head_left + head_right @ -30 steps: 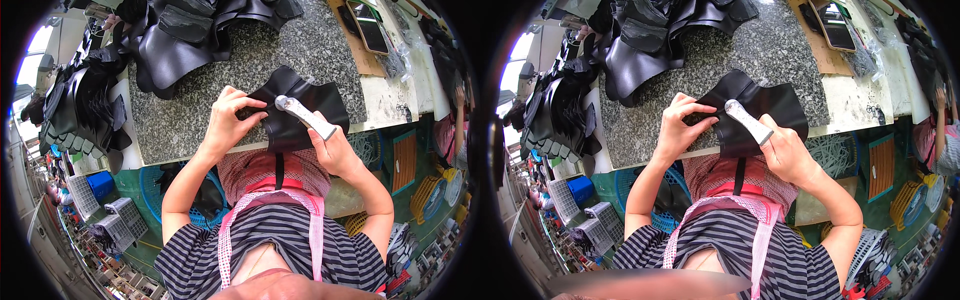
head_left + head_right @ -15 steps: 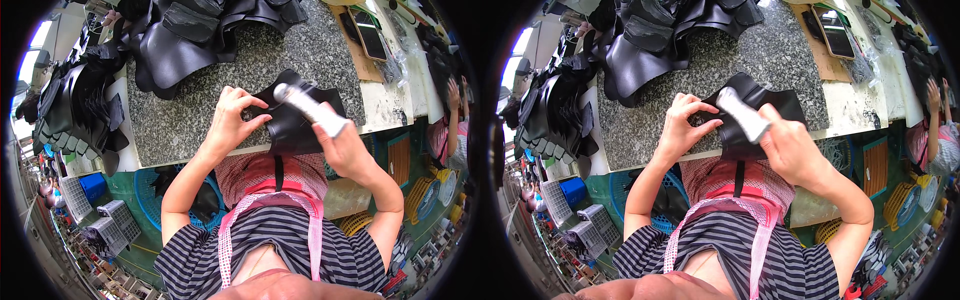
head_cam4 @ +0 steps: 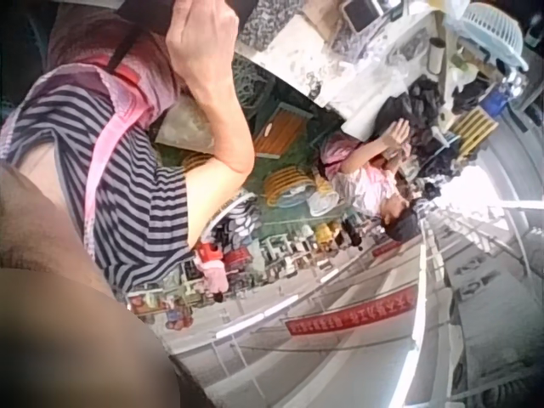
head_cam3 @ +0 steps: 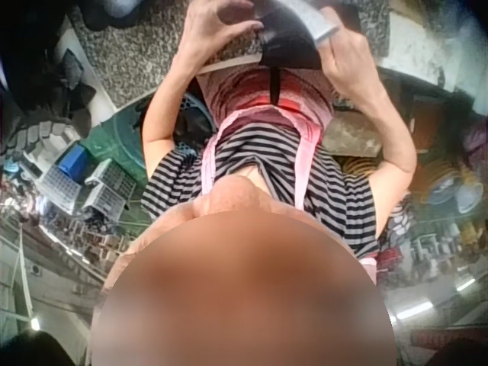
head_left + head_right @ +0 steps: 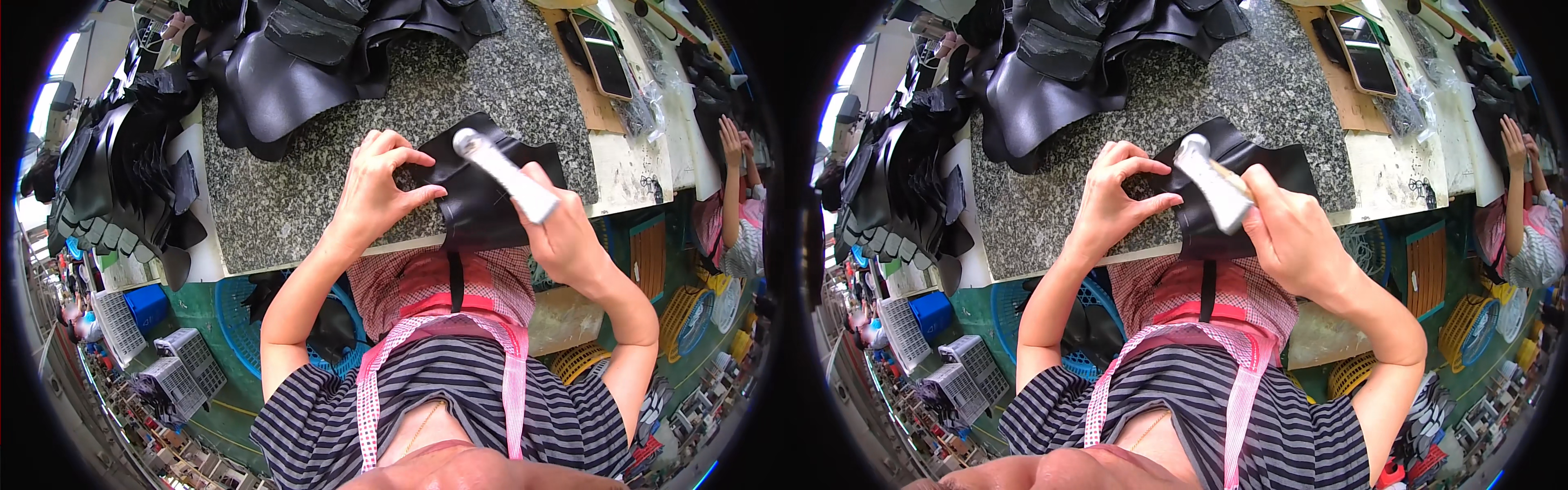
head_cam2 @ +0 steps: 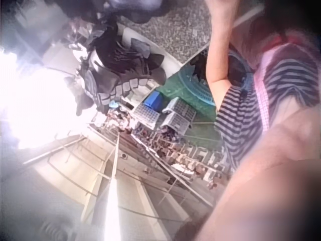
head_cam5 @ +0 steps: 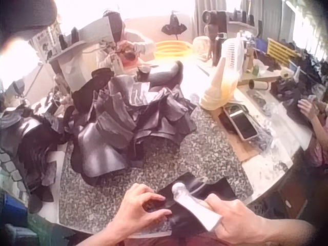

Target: Hammering leather shoe components on a workbench to flatten and shape them.

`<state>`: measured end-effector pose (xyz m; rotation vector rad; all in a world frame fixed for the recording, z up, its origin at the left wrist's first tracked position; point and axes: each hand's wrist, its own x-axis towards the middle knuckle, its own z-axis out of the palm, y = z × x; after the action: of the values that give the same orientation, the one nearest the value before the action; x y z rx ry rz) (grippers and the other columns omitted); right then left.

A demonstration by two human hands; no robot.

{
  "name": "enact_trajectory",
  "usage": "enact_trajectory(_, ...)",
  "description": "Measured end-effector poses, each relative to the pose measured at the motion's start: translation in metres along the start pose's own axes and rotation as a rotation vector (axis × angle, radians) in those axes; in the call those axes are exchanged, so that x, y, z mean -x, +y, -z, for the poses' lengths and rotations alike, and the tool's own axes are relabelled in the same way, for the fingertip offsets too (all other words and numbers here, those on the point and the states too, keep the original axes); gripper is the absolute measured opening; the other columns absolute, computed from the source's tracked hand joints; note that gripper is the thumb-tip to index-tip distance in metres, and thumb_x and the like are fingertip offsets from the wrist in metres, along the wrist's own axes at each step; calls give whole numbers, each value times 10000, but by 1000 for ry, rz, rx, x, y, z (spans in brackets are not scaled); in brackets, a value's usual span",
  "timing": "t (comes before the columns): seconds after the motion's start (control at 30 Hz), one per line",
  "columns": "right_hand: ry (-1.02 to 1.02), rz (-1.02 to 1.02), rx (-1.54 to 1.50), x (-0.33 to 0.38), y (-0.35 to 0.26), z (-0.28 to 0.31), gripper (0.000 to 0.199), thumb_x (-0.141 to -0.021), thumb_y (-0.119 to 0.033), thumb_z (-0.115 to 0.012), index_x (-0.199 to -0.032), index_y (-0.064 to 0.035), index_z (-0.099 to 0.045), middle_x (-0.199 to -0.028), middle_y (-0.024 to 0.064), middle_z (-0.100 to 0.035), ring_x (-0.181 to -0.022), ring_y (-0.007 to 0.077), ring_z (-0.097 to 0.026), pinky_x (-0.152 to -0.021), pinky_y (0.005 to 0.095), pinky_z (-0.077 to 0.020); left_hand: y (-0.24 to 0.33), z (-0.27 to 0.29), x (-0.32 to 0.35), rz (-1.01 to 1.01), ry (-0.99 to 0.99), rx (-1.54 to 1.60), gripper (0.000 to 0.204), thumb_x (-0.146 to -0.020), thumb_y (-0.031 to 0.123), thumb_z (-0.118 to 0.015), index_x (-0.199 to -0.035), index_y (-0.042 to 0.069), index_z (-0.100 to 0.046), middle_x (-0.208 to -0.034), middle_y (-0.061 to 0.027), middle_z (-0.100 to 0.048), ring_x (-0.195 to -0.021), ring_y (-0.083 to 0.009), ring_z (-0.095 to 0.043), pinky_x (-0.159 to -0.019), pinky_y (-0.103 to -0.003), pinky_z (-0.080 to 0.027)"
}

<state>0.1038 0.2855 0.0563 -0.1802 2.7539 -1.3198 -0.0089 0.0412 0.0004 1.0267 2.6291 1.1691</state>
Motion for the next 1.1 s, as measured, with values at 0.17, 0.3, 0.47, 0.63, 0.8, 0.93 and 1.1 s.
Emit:
enact_trajectory(0.17,-139,-27,49,9,16,-20,145,-1026,-119,-533,-1056,-8,-445,-754,274,-630,-779,505,-638,-637,568,-479,1,-3,-1,-47,27,5,428,-685,234,-921,-1057,86,-771,-978,-65,-645,-991,-261,-594,-912,-406,-488)
enact_trajectory(0.3,-130,-23,-22,2,23,-17,172,-1030,-118,-526,-1125,12,-463,-743,266,-626,-756,496,-641,-636,556,-477,10,-12,15,-86,96,-72,388,-707,140,-903,-1070,102,-770,-908,-54,-637,-919,-245,-598,-843,-375,-492)
enact_trajectory(0.47,-152,-49,-38,4,24,-15,232,-1032,-115,-524,-1202,32,-468,-733,257,-621,-738,490,-640,-635,542,-478,6,-16,17,-72,156,4,230,-711,78,-893,-915,75,-786,-860,-54,-649,-856,-232,-615,-761,-350,-519)
enact_trajectory(0.63,-131,6,-32,4,29,-18,226,-1037,-124,-526,-1194,29,-466,-738,255,-624,-757,486,-643,-634,542,-478,8,-8,10,-80,102,36,309,-694,110,-915,-974,70,-791,-894,-63,-656,-893,-234,-624,-801,-351,-533)
enact_trajectory(0.8,-174,-13,-62,1,22,-11,192,-1046,-138,-528,-1151,12,-467,-739,251,-626,-764,485,-644,-629,535,-475,7,-8,12,-90,71,22,397,-667,143,-935,-1028,71,-789,-942,-72,-655,-926,-240,-620,-818,-357,-532)
enact_trajectory(0.93,-181,7,-42,0,19,-5,161,-1057,-149,-522,-1096,-1,-471,-735,243,-626,-752,481,-646,-619,525,-471,6,-8,12,-95,53,11,414,-671,168,-927,-1046,68,-780,-993,-86,-653,-986,-267,-608,-885,-387,-516)
enact_trajectory(1.1,-19,54,-40,2,6,-1,177,-1056,-165,-524,-1048,0,-461,-743,250,-627,-749,482,-648,-616,536,-471,3,-7,13,-105,48,-6,432,-665,182,-936,-1055,75,-781,-1028,-85,-648,-1027,-274,-602,-897,-392,-519)
